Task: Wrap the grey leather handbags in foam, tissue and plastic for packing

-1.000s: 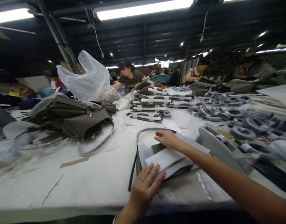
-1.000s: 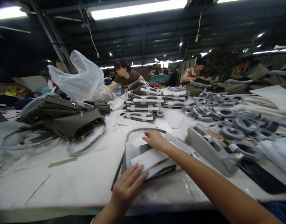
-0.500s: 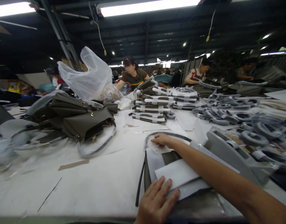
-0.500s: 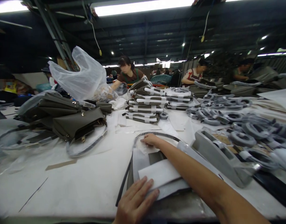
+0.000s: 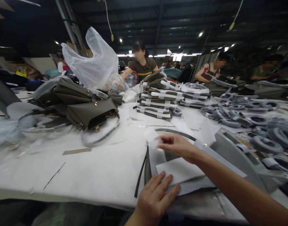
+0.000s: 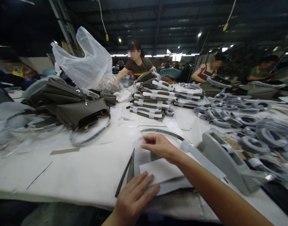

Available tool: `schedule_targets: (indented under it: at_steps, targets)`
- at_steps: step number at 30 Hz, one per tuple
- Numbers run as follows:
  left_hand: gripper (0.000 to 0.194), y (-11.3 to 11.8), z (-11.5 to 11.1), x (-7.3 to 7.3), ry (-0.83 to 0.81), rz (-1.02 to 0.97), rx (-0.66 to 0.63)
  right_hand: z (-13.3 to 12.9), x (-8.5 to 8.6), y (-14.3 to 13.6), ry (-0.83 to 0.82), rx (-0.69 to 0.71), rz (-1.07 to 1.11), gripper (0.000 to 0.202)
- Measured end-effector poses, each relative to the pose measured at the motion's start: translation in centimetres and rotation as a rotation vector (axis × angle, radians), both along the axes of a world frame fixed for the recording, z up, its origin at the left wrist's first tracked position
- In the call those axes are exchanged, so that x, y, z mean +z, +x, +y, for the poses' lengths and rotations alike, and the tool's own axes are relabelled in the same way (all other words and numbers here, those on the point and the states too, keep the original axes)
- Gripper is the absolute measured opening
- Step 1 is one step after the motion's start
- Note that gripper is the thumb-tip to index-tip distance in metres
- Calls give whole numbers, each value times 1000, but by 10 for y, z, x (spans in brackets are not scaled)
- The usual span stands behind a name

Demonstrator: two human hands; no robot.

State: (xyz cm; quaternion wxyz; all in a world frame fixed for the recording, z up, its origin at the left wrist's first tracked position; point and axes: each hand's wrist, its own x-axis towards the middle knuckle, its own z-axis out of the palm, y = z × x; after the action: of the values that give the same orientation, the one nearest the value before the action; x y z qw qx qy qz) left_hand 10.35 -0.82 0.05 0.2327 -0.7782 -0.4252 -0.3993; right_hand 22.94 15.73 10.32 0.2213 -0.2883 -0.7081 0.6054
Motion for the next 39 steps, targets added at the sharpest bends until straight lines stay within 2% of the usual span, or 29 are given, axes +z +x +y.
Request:
schedule_targets:
  at_steps: [2,6,10,14,22,31,34,39]
  targets:
    - [26,0,-1,0,-17,-8,6,-18,-4,11,102,10,-37,33]
    - [28,0,-2,7,-81,-28,-16,-47,-18,31,409,23,-94,9]
    - [28,1,-2,13,-127,-87,-79,-66,-32,46,567,66,-31,22]
    - [23,2,-1,10,-98,-108,-75,-78,-38,54,630,71,43,28]
    - [21,4,-2,7,-126,-172,-122,-93,-41,60,623,165,180,28]
    - [24,-1,-3,-3,-230,-145,-120,-104,-52,81,657,157,169,31]
    - [25,-2,-4,-8,-269,-251,-115,-105,-57,82,764,160,200,27]
    - [36,-3,-6,-15,-272,-309,-69,-108,-69,80,1082,157,182,25]
